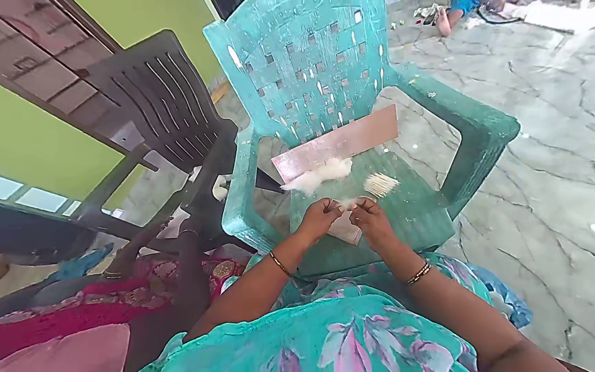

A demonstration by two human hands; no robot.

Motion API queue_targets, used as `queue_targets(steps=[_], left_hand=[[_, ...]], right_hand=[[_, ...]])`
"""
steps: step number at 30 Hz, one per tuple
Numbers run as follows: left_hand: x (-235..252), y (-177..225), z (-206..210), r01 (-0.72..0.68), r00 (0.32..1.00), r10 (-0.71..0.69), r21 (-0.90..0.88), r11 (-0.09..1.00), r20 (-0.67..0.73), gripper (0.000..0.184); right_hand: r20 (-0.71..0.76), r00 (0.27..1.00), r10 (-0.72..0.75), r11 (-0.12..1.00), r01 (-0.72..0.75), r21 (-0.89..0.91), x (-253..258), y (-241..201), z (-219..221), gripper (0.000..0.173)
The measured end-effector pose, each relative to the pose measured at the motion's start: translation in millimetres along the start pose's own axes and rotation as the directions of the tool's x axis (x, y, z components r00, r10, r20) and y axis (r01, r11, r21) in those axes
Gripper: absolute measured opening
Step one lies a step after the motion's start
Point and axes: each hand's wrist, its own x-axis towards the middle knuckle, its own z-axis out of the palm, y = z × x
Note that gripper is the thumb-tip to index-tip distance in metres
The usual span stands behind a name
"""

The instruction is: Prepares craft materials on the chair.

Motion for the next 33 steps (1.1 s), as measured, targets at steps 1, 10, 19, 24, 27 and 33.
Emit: queue_targets(steps=[1, 10, 19, 24, 27, 33], left_hand=[[-5.6, 0.9, -2.7, 0.005, 1.0, -0.005, 0.005, 1.0, 0.001, 0.013], [-52.8, 1.6, -21.3, 0.011, 0.999, -0.017, 0.17, 0.985, 0.036, 0.018], [-68.4, -4.6, -24.0, -0.014, 0.999, 0.011, 0.082, 0.997, 0.034, 0.016], [-68.4, -7.4, -23.0, 0.014, 1.0, -0.017, 0.102, 0.995, 0.023, 0.017], [-67.9, -10.1, -23.6, 0.022, 0.999, -0.025, 0.104, 0.994, 0.025, 0.018], [-64.2, -15.4, -22.3, 0.057, 0.998, -0.059, 0.07, 0.996, 0.027, 0.018]], right_hand=[[-0.021, 1.0, 0.011, 0.999, -0.01, 0.03, -4.0, -2.0, 1.0, 0.01], [0.214, 0.971, -0.103, 0.94, 0.165, -0.3, -33.8, -8.8, 5.1, 0.009], [0.222, 0.974, -0.043, 0.918, 0.126, -0.376, -46.9, -11.5, 11.5, 0.02], [0.191, 0.98, -0.063, 0.891, 0.142, -0.432, -46.9, -6.7, 13.0, 0.009], [0.173, 0.983, -0.067, 0.897, 0.135, -0.422, -47.0, -6.7, 13.1, 0.01], [0.148, 0.989, -0.004, 0.877, 0.075, -0.474, -45.1, -5.8, 15.6, 0.014]])
